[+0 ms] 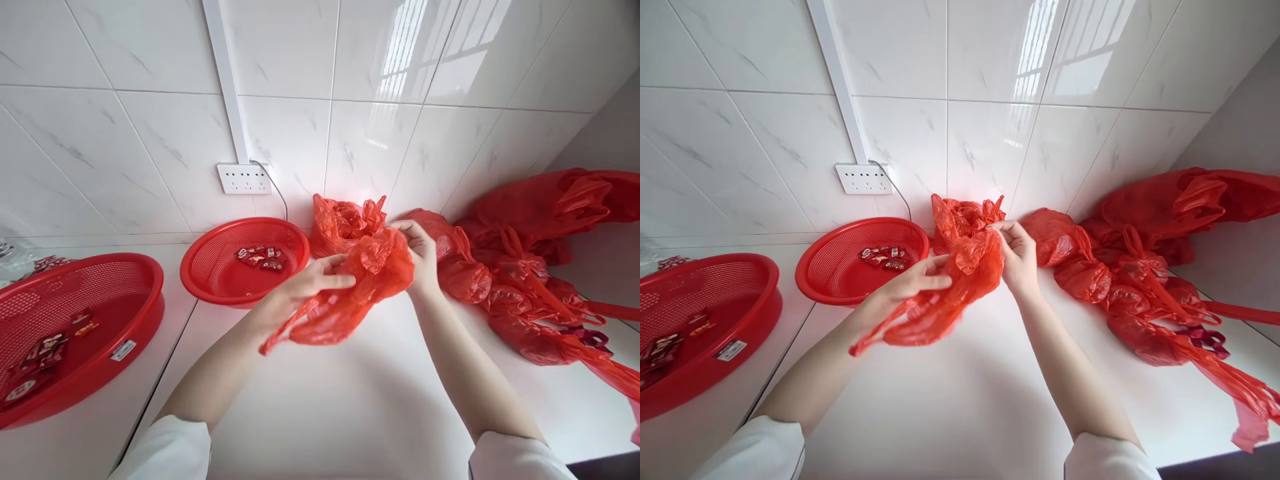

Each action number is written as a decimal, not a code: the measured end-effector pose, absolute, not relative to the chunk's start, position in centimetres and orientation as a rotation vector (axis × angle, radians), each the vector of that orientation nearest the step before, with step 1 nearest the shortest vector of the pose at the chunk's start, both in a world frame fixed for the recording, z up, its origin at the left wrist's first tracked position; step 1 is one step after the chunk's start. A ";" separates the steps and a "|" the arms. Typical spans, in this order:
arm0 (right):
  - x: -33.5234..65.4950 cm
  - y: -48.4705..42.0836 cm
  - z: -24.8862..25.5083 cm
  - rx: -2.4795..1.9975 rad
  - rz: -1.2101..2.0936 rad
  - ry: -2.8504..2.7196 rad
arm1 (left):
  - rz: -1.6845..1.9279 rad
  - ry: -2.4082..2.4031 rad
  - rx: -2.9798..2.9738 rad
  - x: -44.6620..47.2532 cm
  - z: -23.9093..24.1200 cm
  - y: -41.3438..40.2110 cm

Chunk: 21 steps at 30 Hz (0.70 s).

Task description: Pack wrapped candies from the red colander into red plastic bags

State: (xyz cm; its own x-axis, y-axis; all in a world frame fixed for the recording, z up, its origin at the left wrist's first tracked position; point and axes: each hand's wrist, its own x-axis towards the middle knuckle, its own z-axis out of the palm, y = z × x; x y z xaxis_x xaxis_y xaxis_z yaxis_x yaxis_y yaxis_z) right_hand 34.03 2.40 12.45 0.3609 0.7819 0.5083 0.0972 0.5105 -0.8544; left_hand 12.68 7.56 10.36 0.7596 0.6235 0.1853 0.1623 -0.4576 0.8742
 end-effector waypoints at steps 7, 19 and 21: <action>27.5 -0.5 8.2 -0.901 1.057 -1.284 | 1.031 0.787 1.414 10.6 8.9 2.9; 33.4 -0.8 8.7 -1.065 0.931 -1.016 | 0.923 1.263 1.066 -0.9 7.2 -0.5; 31.3 -3.1 9.4 -0.933 0.731 -1.227 | 0.891 1.278 0.959 -1.0 6.4 -0.8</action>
